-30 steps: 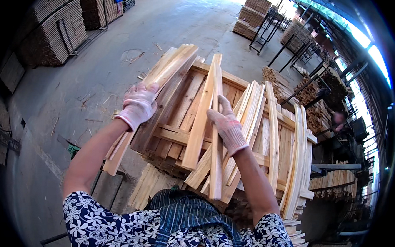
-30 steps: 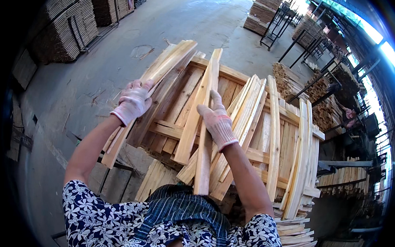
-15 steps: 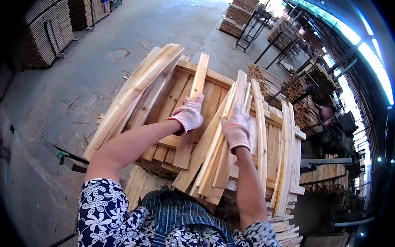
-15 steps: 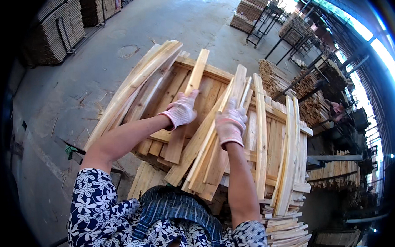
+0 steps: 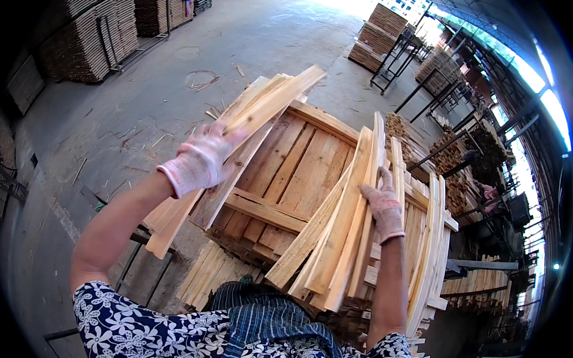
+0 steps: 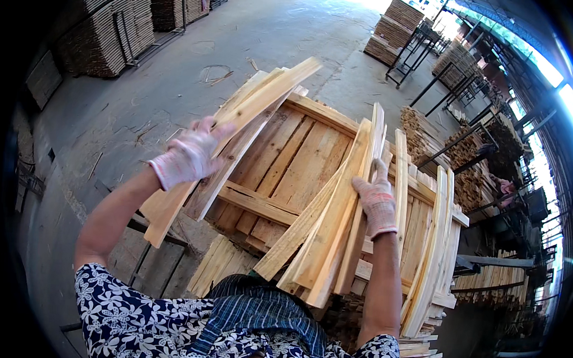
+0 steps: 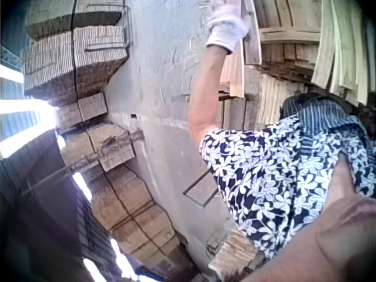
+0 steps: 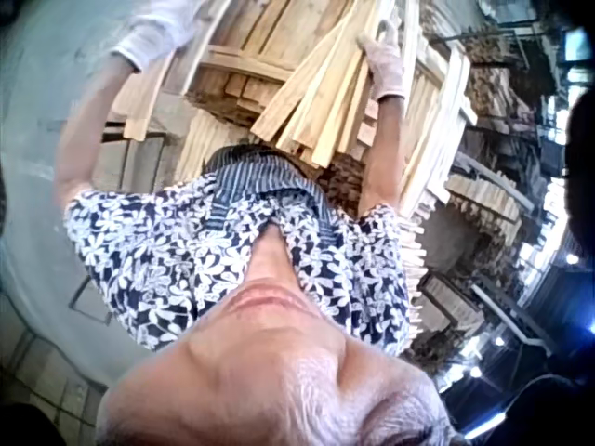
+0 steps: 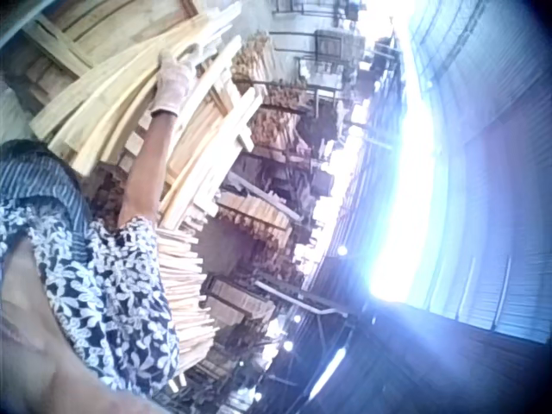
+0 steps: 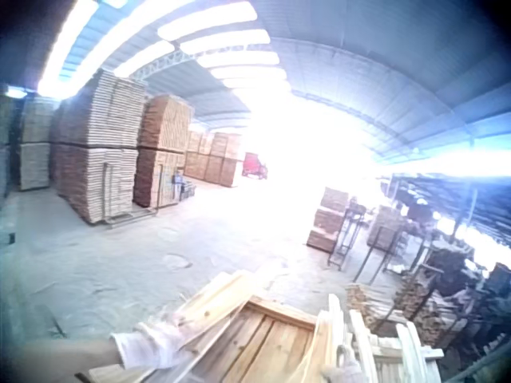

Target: The person repeatedly picks up small stacks of wooden planks from a nearby pile and places them onto a larger, growing stack on a metal rack. The person wears gloves and handles the planks by hand, aligning them as they are added to the stack.

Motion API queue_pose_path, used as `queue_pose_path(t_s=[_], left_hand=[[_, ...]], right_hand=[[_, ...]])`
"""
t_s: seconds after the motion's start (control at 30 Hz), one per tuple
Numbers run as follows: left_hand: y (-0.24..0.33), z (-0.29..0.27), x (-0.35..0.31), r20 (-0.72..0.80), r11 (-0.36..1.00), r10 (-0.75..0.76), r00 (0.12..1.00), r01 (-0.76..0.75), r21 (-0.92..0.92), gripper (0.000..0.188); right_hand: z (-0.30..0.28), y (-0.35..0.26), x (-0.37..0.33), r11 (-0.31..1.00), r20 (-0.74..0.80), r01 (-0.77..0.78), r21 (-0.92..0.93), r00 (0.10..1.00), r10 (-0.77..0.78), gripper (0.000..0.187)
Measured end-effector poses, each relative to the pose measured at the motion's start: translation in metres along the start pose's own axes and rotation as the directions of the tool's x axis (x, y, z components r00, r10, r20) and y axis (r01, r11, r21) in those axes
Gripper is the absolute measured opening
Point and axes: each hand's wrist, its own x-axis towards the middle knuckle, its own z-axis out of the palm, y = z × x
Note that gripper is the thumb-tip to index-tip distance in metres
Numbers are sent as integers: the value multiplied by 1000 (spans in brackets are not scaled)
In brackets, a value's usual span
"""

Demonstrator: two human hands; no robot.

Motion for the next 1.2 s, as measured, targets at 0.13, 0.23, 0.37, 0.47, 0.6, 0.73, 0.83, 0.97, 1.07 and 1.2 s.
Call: queue_pose_path(t_s=[0.13, 0.23, 0.37, 0.47, 0.6, 0.73, 0.83, 0.97, 1.07, 1.2], left_hand=[[-19, 18, 7, 123, 959, -276, 953, 281, -26, 78], [-23, 22, 10, 92, 953, -289, 953, 296, -70, 78], [-15, 17, 17, 89, 942, -280, 956, 292, -164, 77], [-16, 18, 14, 119, 939, -311, 943, 324, -112, 77], [-27, 13, 10, 154, 949, -301, 941, 311, -48, 74], [-23, 17, 16, 104, 975, -196, 975, 205, -85, 72], [-37, 34, 19, 30, 983, -116, 993, 119, -139, 70], [-42, 49, 23, -123, 988, -12, 992, -7, -151, 67], [-43, 45, 22, -47, 989, -83, 995, 77, -127, 71], [-17, 12, 10, -216, 1000, 17, 976, -12, 23, 74]], right_hand=[[38, -105, -7, 985, 97, -17, -169, 995, 34, 86], [73, -93, 18, 974, 146, 100, 203, 981, -131, 80], [137, -58, 75, 992, 145, 57, -111, 989, -41, 77], [200, -67, 73, 750, 25, -149, -645, 976, 215, 97], [217, -51, 86, 752, 85, -161, -639, 957, 277, 102], [223, -49, 94, 734, 20, -191, -651, 963, 268, 98], [252, -65, 71, 850, 119, -67, -522, 981, 151, 95], [277, -69, 75, 818, 195, -7, -575, 970, 146, 79], [233, -60, 63, 828, 269, 176, -532, 963, -32, 59], [119, -95, -1, 878, 235, 57, -475, 970, 64, 58]])
